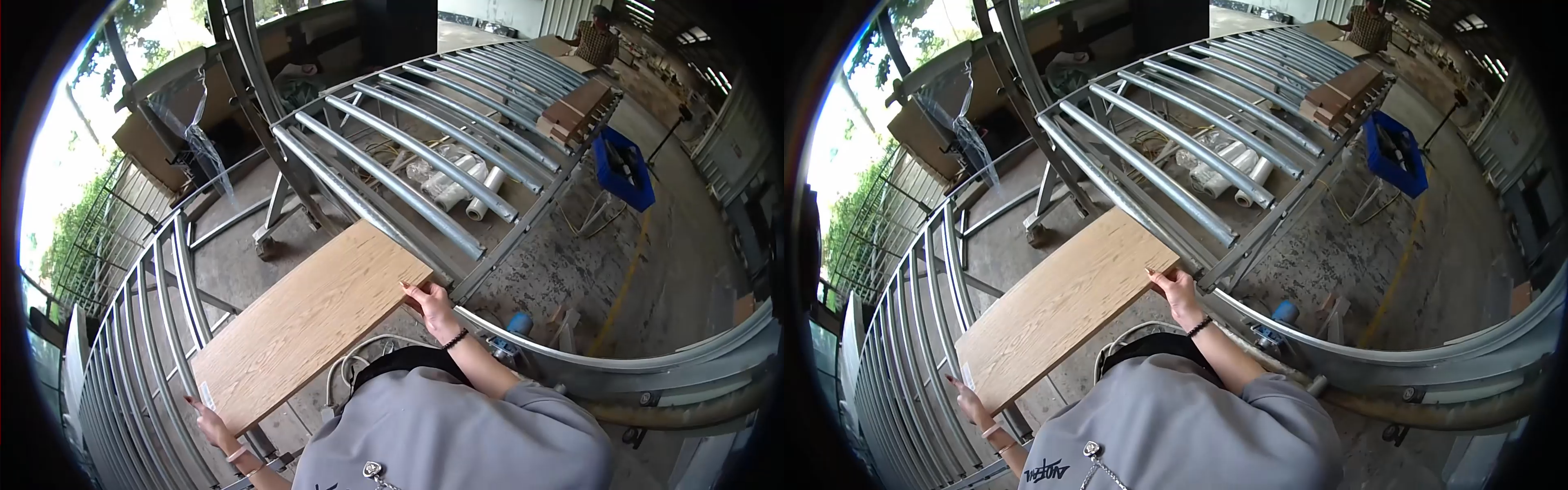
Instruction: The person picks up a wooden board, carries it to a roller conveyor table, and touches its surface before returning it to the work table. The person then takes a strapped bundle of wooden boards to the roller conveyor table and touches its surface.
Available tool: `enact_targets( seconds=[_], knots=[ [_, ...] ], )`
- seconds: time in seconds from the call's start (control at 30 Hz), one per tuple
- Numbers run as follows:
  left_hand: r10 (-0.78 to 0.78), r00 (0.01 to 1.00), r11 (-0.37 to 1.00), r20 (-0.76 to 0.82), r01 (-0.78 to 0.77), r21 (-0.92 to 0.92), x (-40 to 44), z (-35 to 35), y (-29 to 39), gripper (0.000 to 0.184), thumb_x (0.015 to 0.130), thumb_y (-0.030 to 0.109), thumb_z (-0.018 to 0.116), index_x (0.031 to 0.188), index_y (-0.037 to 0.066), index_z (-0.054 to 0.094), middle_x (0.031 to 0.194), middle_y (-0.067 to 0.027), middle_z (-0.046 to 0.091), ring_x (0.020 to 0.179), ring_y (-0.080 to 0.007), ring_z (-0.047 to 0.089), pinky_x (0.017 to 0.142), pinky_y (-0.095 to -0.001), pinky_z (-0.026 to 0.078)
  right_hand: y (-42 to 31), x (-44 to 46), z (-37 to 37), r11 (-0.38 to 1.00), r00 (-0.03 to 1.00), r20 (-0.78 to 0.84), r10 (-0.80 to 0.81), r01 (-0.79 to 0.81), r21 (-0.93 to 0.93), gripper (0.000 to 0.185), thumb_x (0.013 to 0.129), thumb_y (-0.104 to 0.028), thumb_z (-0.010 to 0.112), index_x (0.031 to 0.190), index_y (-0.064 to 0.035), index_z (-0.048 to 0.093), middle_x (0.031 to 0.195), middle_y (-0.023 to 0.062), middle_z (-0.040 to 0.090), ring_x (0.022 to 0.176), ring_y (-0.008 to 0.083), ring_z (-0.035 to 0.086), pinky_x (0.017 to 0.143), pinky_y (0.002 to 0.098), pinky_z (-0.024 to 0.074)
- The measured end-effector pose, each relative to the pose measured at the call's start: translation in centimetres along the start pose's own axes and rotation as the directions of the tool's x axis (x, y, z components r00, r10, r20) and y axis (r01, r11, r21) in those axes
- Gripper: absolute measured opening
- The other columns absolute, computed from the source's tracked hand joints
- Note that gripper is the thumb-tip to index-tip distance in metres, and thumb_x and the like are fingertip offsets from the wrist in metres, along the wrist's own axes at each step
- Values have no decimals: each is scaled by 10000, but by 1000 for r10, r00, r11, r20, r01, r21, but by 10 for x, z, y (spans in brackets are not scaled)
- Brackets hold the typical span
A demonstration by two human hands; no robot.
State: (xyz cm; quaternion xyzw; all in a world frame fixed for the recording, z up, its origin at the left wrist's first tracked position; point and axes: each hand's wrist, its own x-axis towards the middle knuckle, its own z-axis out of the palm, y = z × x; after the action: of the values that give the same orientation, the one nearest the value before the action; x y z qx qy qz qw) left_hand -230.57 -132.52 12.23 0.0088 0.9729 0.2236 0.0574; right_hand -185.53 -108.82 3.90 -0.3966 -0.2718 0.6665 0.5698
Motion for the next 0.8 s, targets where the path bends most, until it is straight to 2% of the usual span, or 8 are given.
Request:
enact_targets(
  seconds=[0.07, 0.2, 0.4, 0.43, 0.5, 0.6, 0.7, 0.8],
  knots=[
    [-20, 1000, 999, -3, 20, 25, -5, -4, -2, 1097, 750, 850, 108, 1112, -57, 608, 1085, -293, 600, 1095, -432, 523, 977, -473, 345, -8, -5, -2, 1000, 1000, 22, -11, 10, 19, 166, 822, -42, 668, 979, 6, 648, 960, 67, 674, 859, 111, 625, 801, 246, 495],
    [19, 987, 992, -161, -39, -121, -36, 0, -11, 1088, 753, 849, 96, 1123, -35, 611, 1056, -282, 612, 1065, -413, 542, 971, -464, 349, -48, -10, -7, 998, 998, 38, -57, 56, 14, 156, 841, -77, 654, 986, -20, 650, 933, 49, 672, 851, 106, 625, 784, 248, 500],
    [133, 991, 978, -30, -136, -159, -106, 21, 67, 1074, 785, 824, 97, 1066, -66, 628, 954, -280, 634, 952, -406, 590, 881, -460, 410, -93, 14, -62, 988, 994, 15, -108, 109, -108, 178, 855, -139, 651, 1022, -76, 648, 917, -4, 659, 798, 78, 614, 723, 227, 496],
    [149, 986, 981, 77, -138, -137, -111, 28, 73, 1071, 792, 816, 94, 1038, -75, 635, 940, -285, 635, 947, -410, 594, 868, -463, 418, -98, 19, -69, 977, 987, -19, -158, 153, -150, 180, 856, -144, 650, 1025, -84, 650, 928, -12, 658, 789, 74, 610, 719, 225, 493],
    [149, 975, 984, 167, -130, -120, -118, 42, 83, 1070, 798, 809, 91, 1009, -84, 642, 926, -289, 636, 942, -414, 598, 854, -467, 426, -102, 29, -89, 981, 989, -14, -146, 143, -129, 173, 856, -143, 649, 1020, -89, 655, 941, -17, 657, 798, 70, 606, 719, 229, 492],
    [157, 988, 979, -9, -157, -133, -126, 67, 92, 1085, 800, 803, 77, 967, -104, 648, 942, -305, 628, 973, -421, 591, 879, -471, 419, -104, 56, -95, 990, 994, -6, -110, 109, -93, 173, 856, -128, 647, 1020, -74, 657, 965, -8, 658, 827, 72, 603, 738, 234, 487],
    [143, 985, 981, 99, -127, -148, -136, 67, 108, 1109, 775, 830, 105, 1027, -119, 620, 1037, -327, 595, 1047, -424, 557, 926, -461, 394, -107, 78, -104, 997, 999, -18, -34, 33, -63, 188, 854, -98, 645, 1032, -36, 649, 988, 20, 662, 867, 84, 606, 778, 236, 477],
    [114, 982, 984, 153, -90, -157, -134, 70, 114, 1127, 759, 847, 122, 1060, -125, 606, 1092, -335, 578, 1096, -427, 532, 961, -457, 370, -103, 110, -98, 986, 996, 17, -88, 90, -138, 203, 851, -92, 648, 1043, -26, 642, 1006, 27, 658, 901, 104, 609, 817, 253, 475]
  ],
)
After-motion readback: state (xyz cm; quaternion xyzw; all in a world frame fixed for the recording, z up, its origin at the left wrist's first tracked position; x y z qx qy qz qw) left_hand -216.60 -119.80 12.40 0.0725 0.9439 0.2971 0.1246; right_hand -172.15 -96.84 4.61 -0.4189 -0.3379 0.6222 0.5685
